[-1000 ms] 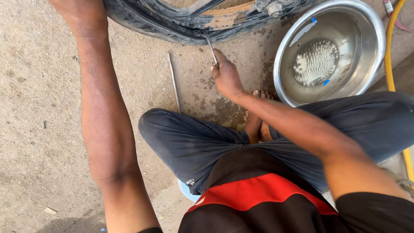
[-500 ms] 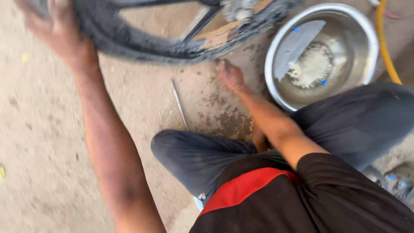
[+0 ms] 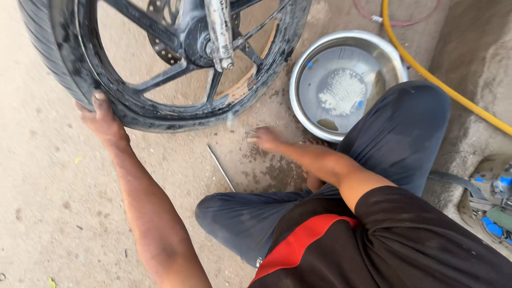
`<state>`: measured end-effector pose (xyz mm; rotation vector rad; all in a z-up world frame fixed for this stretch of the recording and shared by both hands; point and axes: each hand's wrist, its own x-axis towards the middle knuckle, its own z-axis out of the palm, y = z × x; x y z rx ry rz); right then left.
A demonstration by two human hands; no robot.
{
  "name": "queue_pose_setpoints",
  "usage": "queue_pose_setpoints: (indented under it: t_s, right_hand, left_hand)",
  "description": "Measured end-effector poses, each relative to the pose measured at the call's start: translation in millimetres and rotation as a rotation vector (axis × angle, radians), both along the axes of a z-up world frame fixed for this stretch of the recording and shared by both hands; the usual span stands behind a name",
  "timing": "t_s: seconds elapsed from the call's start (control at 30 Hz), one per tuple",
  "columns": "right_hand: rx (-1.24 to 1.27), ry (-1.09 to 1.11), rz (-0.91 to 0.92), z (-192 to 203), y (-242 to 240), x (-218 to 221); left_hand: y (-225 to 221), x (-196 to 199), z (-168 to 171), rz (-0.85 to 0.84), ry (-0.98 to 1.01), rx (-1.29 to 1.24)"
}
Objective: The person removes an inner tube from a motorcycle tire, checks it for leaks in a basin of water, and then uses a compressed air hose to inflate the tire.
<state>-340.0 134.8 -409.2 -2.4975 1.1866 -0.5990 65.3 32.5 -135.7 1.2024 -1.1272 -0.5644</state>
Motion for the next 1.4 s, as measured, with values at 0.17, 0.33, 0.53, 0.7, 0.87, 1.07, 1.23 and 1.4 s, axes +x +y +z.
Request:
queue_pose_setpoints:
  t_s: [0.17, 0.33, 0.53, 0.7, 0.87, 1.07, 1.23, 1.4]
  right_hand:
    - [0.577, 0.422, 0.051, 33, -40, -64]
    - [0.467, 0.366, 0.146, 94, -95, -54]
    - [0.162, 0.403, -0.338, 234, -90, -155]
    - [0.350, 0.177, -0.639, 272, -72, -163]
    - [0.239, 0.075, -0.738, 219, -98, -158]
    - [0.134, -0.092, -0.606, 233, -143, -195]
    - [0.052, -0.175, -0.645, 296, -116, -223]
    - [0.031, -0.301, -0.728, 325, -100, -205]
  left_hand:
    - [14, -10, -5, 0.057, 0.030, 0.188]
    - [25, -18, -1, 0.058, 0.107, 0.221]
    - [-5, -6, 4, 0.068, 0.018, -0.013]
    - [-12, -15, 16, 0.111, 0.027, -0.033]
    - [-44, 13, -19, 0.424, -0.234, -0.061]
    - [-28, 5, -1, 0.335, -0.165, 0.083]
    - [-10, -12, 25, 0.069, 0.015, 0.069]
    - [1, -32, 45, 0.154, -0.068, 0.139]
